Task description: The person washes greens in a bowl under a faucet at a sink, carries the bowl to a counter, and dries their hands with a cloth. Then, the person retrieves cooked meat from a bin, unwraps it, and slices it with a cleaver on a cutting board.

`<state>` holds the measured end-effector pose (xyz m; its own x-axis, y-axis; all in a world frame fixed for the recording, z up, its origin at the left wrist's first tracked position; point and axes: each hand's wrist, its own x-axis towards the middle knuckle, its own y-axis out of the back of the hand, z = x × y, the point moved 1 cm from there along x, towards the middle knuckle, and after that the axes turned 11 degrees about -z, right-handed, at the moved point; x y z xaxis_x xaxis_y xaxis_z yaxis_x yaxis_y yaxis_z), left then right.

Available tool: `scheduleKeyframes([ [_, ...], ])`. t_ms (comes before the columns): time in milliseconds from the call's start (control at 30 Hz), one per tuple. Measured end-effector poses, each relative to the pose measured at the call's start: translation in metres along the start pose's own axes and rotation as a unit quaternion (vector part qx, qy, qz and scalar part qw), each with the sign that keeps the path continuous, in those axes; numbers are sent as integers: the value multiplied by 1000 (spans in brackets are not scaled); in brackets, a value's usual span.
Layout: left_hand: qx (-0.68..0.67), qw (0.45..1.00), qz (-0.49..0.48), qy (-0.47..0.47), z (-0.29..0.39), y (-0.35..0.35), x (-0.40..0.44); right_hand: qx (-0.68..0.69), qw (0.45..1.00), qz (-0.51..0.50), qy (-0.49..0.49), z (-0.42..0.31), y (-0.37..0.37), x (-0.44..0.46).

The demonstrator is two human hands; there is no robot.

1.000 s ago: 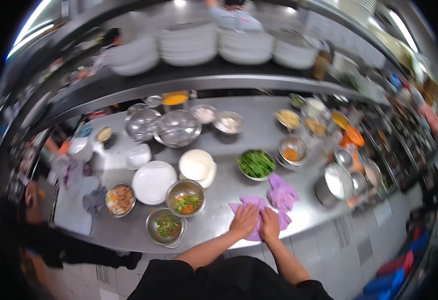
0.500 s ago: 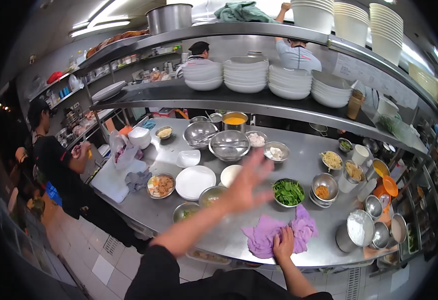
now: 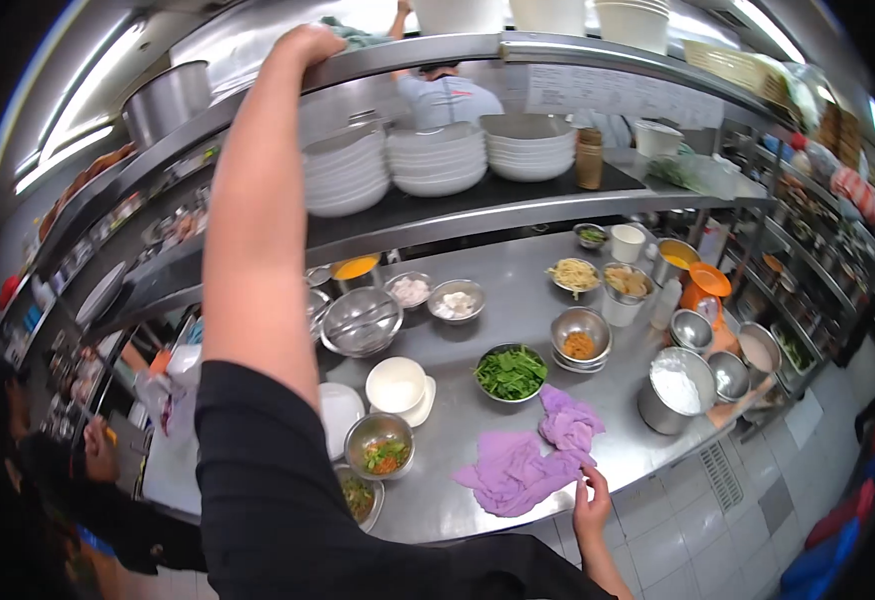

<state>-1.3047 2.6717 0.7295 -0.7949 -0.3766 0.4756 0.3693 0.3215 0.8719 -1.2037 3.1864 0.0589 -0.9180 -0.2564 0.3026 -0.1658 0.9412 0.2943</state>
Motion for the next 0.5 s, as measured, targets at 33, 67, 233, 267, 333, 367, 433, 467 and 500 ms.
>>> scheduleKeyframes([
  [33, 8, 997, 74, -5, -7, -1, 4, 4, 1000, 17, -20, 3, 5, -2],
  [67, -48, 985, 167, -1, -19, -6, 18, -1, 999, 36, -31, -3, 7, -3],
  [233, -276, 885, 368, -72, -4, -8, -81, 52, 986, -73, 138, -82, 13, 53],
  [267, -400, 836, 361, -105, 11, -18, -116, 96, 976, -94, 170, -105, 14, 69],
  [333, -561, 759, 326, -59, 75, -47, -223, 215, 942, -127, 223, -156, 12, 99],
  [367, -476, 789, 380, -80, 114, -74, -270, 289, 916, -137, 243, -181, 7, 110],
  [433, -241, 874, 391, -157, 155, -171, -342, 481, 801, -167, 314, -234, -6, 123],
  [467, -263, 900, 265, -226, 192, -209, -381, 481, 802, -166, 313, -230, -18, 122],
  [500, -550, 782, 161, -246, 243, -216, -420, 195, 882, -60, 424, -216, -33, 119],
])
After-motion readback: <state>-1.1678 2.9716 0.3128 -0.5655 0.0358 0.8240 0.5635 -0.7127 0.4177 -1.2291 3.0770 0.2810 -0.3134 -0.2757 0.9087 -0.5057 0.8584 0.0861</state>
